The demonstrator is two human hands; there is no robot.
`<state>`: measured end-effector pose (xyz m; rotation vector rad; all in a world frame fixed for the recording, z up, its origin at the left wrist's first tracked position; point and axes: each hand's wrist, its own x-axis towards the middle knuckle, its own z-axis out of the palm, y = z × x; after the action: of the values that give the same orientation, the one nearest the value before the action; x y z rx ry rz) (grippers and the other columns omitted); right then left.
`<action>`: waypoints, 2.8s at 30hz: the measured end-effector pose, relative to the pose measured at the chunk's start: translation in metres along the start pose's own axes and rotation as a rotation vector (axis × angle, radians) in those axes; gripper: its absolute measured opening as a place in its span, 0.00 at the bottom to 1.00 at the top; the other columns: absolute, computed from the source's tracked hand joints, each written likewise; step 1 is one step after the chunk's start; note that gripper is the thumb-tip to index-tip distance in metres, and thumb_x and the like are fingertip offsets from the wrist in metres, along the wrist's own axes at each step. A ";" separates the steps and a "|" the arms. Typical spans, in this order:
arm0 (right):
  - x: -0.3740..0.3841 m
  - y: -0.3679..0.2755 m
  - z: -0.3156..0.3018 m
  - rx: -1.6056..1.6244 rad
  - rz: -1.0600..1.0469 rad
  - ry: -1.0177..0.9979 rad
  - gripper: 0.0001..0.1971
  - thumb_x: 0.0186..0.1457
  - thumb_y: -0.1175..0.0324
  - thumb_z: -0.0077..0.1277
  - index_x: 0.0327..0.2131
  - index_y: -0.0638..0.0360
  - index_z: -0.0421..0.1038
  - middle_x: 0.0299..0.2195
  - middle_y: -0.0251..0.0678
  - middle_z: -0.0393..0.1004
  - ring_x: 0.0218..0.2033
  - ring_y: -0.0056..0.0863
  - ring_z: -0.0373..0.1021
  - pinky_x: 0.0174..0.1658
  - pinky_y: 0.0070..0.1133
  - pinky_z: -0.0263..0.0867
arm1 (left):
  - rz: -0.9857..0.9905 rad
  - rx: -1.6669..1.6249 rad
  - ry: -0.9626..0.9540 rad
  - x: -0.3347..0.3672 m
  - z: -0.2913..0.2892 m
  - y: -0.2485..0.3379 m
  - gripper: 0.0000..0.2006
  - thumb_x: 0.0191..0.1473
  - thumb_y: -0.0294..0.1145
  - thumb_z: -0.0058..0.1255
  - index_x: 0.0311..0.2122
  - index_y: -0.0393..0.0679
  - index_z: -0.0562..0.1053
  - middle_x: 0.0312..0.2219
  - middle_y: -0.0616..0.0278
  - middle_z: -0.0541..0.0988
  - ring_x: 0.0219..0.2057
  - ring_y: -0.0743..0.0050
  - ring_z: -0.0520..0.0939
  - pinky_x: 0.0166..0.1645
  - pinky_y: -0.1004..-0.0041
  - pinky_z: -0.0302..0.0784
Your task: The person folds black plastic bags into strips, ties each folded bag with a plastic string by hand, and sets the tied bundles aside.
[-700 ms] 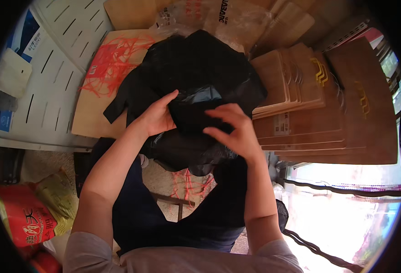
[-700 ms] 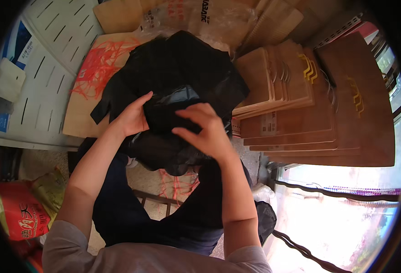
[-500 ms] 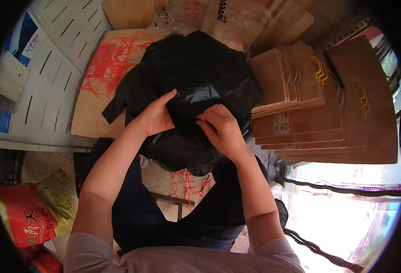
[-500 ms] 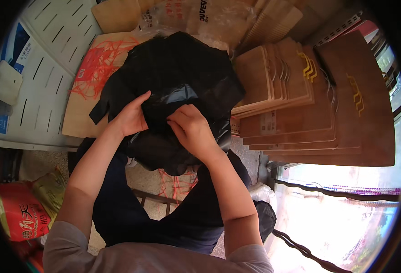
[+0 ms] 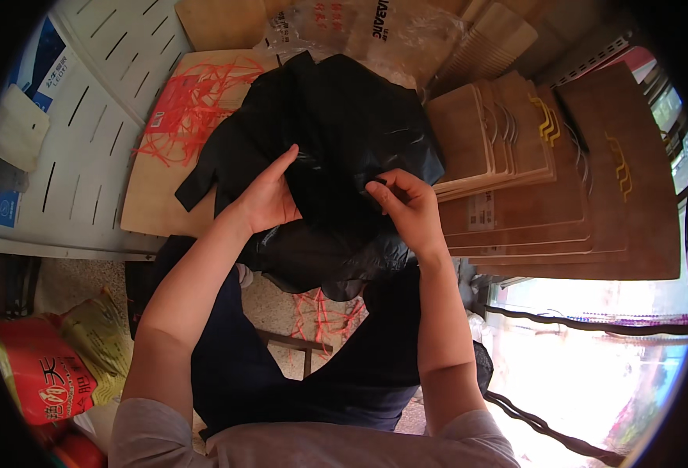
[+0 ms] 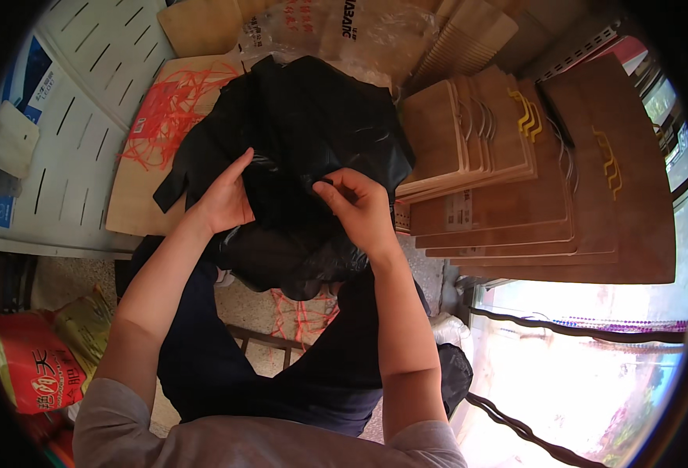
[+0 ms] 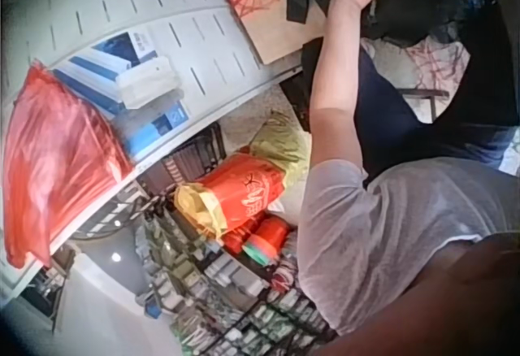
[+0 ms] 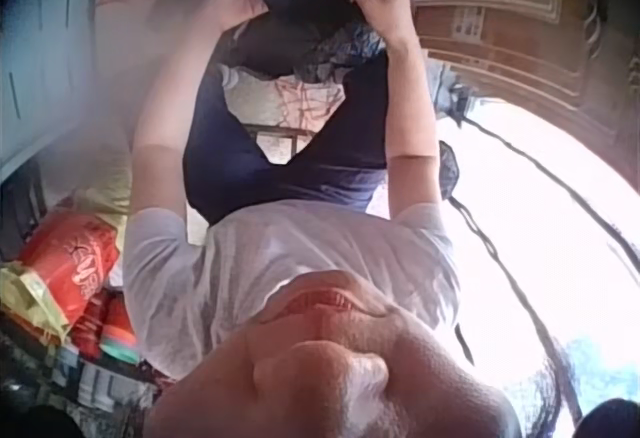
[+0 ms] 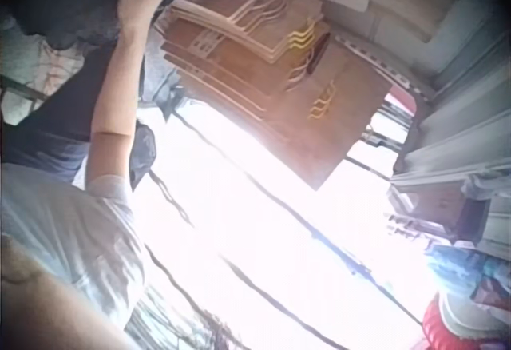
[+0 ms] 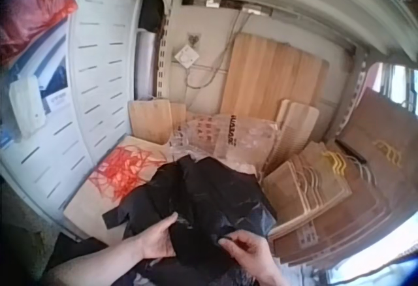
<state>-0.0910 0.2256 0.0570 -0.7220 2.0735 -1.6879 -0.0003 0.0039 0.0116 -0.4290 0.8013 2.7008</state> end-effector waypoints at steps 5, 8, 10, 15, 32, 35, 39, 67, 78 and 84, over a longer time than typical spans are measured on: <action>0.002 0.010 0.004 -0.112 -0.105 0.014 0.11 0.50 0.70 0.62 0.23 0.62 0.70 0.18 0.21 0.65 0.21 0.09 0.58 0.25 0.13 0.55 | 0.016 0.011 -0.012 -0.001 0.003 0.000 0.28 0.60 0.57 0.41 0.56 0.44 0.65 0.48 0.60 0.75 0.47 0.68 0.78 0.49 0.67 0.77; 0.001 0.004 0.008 -0.169 -0.120 0.004 0.11 0.51 0.69 0.61 0.23 0.60 0.69 0.17 0.19 0.64 0.20 0.09 0.56 0.24 0.13 0.53 | -0.004 0.017 0.015 -0.003 0.001 0.000 0.27 0.61 0.55 0.41 0.56 0.44 0.65 0.48 0.61 0.76 0.47 0.68 0.79 0.49 0.65 0.77; 0.001 0.007 0.000 -0.065 -0.086 0.076 0.11 0.52 0.69 0.60 0.23 0.58 0.69 0.17 0.19 0.63 0.19 0.08 0.55 0.23 0.12 0.53 | -0.016 0.007 -0.001 0.001 -0.005 -0.001 0.26 0.61 0.53 0.41 0.55 0.44 0.66 0.48 0.60 0.76 0.48 0.67 0.78 0.51 0.64 0.76; 0.013 0.002 -0.053 -0.003 -0.221 0.760 0.08 0.60 0.66 0.50 0.36 0.61 0.70 0.25 0.23 0.68 0.25 0.11 0.62 0.29 0.12 0.59 | 0.007 -0.015 -0.015 0.001 -0.004 -0.002 0.24 0.61 0.51 0.43 0.54 0.42 0.68 0.48 0.59 0.76 0.48 0.65 0.78 0.53 0.63 0.75; -0.008 -0.009 0.025 -0.411 -0.418 0.026 0.09 0.44 0.76 0.61 0.23 0.64 0.68 0.24 0.35 0.67 0.26 0.32 0.66 0.29 0.25 0.63 | 0.010 0.030 -0.019 -0.001 0.005 0.001 0.30 0.59 0.59 0.40 0.56 0.44 0.66 0.49 0.61 0.75 0.49 0.70 0.77 0.51 0.68 0.76; -0.006 -0.009 0.020 -0.367 -0.334 0.036 0.12 0.46 0.74 0.62 0.20 0.63 0.66 0.21 0.34 0.64 0.21 0.26 0.61 0.25 0.23 0.58 | 0.029 0.024 -0.067 -0.007 0.010 0.003 0.32 0.59 0.61 0.40 0.57 0.45 0.65 0.50 0.61 0.74 0.50 0.69 0.77 0.52 0.67 0.75; 0.000 0.002 0.006 -0.231 -0.268 0.112 0.15 0.51 0.70 0.60 0.20 0.66 0.65 0.18 0.32 0.60 0.19 0.20 0.55 0.23 0.20 0.53 | 0.018 0.035 -0.013 -0.001 0.010 0.000 0.32 0.59 0.60 0.40 0.58 0.45 0.64 0.50 0.62 0.74 0.50 0.69 0.77 0.51 0.67 0.76; 0.011 0.011 0.000 -0.071 -0.177 0.335 0.09 0.53 0.71 0.59 0.27 0.61 0.69 0.19 0.22 0.63 0.22 0.10 0.58 0.26 0.13 0.55 | -0.014 -0.003 -0.040 -0.003 0.013 0.004 0.31 0.59 0.61 0.37 0.55 0.44 0.67 0.48 0.60 0.76 0.48 0.68 0.78 0.52 0.66 0.75; 0.008 -0.003 0.001 0.061 0.056 0.060 0.18 0.57 0.62 0.55 0.18 0.55 0.63 0.18 0.18 0.57 0.21 0.07 0.51 0.24 0.13 0.49 | -0.014 -0.009 0.018 0.005 -0.017 -0.006 0.19 0.61 0.39 0.43 0.52 0.37 0.69 0.45 0.56 0.77 0.46 0.66 0.80 0.52 0.66 0.76; 0.014 0.001 -0.017 0.217 0.065 0.258 0.19 0.61 0.58 0.50 0.18 0.52 0.65 0.17 0.17 0.57 0.21 0.08 0.54 0.24 0.13 0.50 | -0.031 -0.007 0.020 0.006 -0.017 -0.006 0.17 0.60 0.35 0.44 0.50 0.36 0.70 0.44 0.55 0.78 0.45 0.65 0.80 0.52 0.65 0.76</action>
<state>-0.1128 0.2309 0.0603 -0.3823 2.0063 -2.0182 -0.0003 0.0003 -0.0067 -0.4669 0.7843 2.6759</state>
